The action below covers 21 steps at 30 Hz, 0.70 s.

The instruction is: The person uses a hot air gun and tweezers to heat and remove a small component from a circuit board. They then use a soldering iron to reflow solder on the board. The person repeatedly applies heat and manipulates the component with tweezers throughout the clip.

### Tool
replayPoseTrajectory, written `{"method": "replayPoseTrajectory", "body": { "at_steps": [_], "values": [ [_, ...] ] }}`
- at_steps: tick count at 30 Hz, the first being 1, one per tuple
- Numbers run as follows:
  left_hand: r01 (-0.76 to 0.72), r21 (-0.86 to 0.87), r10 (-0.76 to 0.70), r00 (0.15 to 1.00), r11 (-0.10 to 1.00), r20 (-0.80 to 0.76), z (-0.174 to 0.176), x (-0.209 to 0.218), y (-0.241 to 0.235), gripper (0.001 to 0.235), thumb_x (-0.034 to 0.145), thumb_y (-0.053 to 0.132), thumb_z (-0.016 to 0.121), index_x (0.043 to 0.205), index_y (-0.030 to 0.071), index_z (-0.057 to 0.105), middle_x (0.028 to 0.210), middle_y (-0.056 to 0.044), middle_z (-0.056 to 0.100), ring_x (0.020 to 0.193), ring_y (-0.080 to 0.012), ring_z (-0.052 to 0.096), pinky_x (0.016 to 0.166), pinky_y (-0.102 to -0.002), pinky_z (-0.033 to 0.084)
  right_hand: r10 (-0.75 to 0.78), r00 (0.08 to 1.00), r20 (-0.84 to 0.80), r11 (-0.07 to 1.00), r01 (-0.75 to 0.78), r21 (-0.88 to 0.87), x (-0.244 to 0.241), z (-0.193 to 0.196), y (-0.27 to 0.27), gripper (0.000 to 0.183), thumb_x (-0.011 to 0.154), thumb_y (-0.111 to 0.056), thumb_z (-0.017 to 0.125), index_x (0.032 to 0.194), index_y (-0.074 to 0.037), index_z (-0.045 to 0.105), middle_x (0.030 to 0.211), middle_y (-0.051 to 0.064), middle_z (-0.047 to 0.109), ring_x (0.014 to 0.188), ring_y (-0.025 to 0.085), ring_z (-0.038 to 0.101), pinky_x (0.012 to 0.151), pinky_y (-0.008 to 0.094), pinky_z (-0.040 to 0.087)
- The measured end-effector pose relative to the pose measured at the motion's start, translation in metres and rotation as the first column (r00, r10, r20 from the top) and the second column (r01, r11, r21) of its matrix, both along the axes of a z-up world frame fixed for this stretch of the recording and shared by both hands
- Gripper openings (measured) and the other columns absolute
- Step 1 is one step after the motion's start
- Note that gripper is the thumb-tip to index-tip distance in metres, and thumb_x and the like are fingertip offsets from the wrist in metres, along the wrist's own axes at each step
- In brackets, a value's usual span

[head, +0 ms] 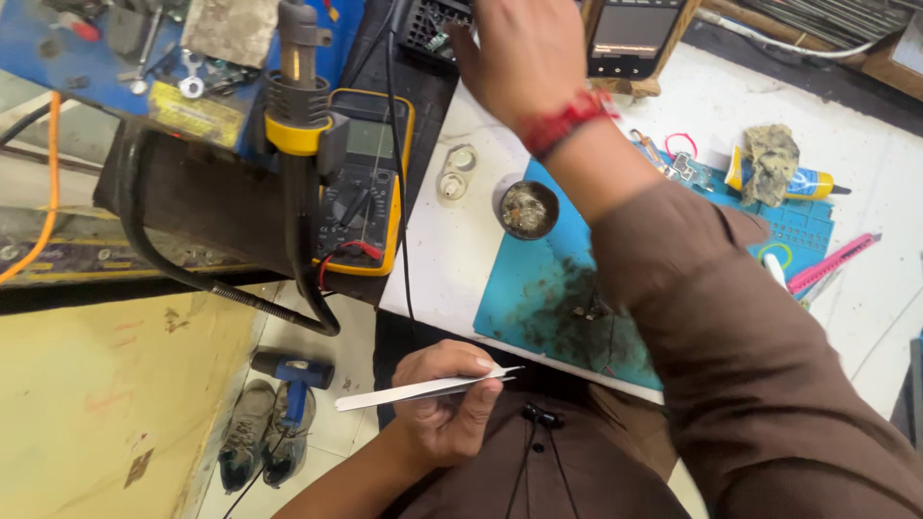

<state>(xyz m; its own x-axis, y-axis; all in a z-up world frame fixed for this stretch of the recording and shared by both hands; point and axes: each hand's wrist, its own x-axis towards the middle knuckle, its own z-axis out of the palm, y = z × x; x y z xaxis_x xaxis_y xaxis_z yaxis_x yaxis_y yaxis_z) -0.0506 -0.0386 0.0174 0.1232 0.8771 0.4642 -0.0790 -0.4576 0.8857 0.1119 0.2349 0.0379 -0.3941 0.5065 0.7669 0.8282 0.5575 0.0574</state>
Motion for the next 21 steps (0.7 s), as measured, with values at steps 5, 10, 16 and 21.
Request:
{"method": "replayPoseTrajectory", "body": {
  "at_steps": [5,10,16,21],
  "values": [
    [0.128,-0.036,-0.127,0.992,0.991,0.025,-0.001,0.017,0.002,0.014,0.099,0.006,0.071,0.106,0.002,0.059,0.089,-0.011,0.068,0.074,-0.0231,0.071,0.067,-0.031,0.057,-0.096,0.991,-0.097,0.920,0.051,-0.389,0.081,0.002,-0.069,0.022,0.097,-0.023,0.082,0.084,-0.011,0.069,0.077,0.005,0.067,0.067,0.027,0.066,0.062,0.039,0.049],
    [0.220,-0.040,-0.220,0.975,0.975,0.004,0.004,0.035,0.004,0.013,0.100,0.009,0.072,0.103,0.004,0.060,0.088,-0.010,0.070,0.071,-0.0220,0.071,0.066,-0.031,0.057,-0.335,0.941,0.051,0.879,0.332,-0.343,0.127,0.006,-0.076,0.043,0.095,-0.041,0.087,0.067,-0.013,0.069,0.065,0.004,0.065,0.054,0.026,0.062,0.054,0.038,0.047],
    [0.297,-0.100,-0.303,0.952,0.950,-0.046,0.012,0.050,-0.003,0.014,0.097,0.010,0.075,0.100,0.004,0.063,0.079,-0.008,0.069,0.061,-0.0194,0.065,0.058,-0.030,0.051,-0.421,0.904,0.077,0.820,0.416,-0.393,0.130,-0.007,-0.061,0.051,0.091,-0.055,0.089,0.068,-0.013,0.072,0.058,0.007,0.064,0.048,0.028,0.061,0.048,0.039,0.047],
    [0.299,-0.121,-0.310,0.947,0.947,-0.080,0.008,0.051,-0.002,0.014,0.099,0.012,0.075,0.101,0.005,0.063,0.081,-0.007,0.069,0.065,-0.0198,0.068,0.061,-0.031,0.054,-0.366,0.931,-0.008,0.836,0.325,-0.442,0.147,-0.007,-0.071,0.045,0.092,-0.044,0.088,0.068,-0.010,0.071,0.063,0.007,0.065,0.054,0.026,0.063,0.056,0.037,0.051]
  ]
}}
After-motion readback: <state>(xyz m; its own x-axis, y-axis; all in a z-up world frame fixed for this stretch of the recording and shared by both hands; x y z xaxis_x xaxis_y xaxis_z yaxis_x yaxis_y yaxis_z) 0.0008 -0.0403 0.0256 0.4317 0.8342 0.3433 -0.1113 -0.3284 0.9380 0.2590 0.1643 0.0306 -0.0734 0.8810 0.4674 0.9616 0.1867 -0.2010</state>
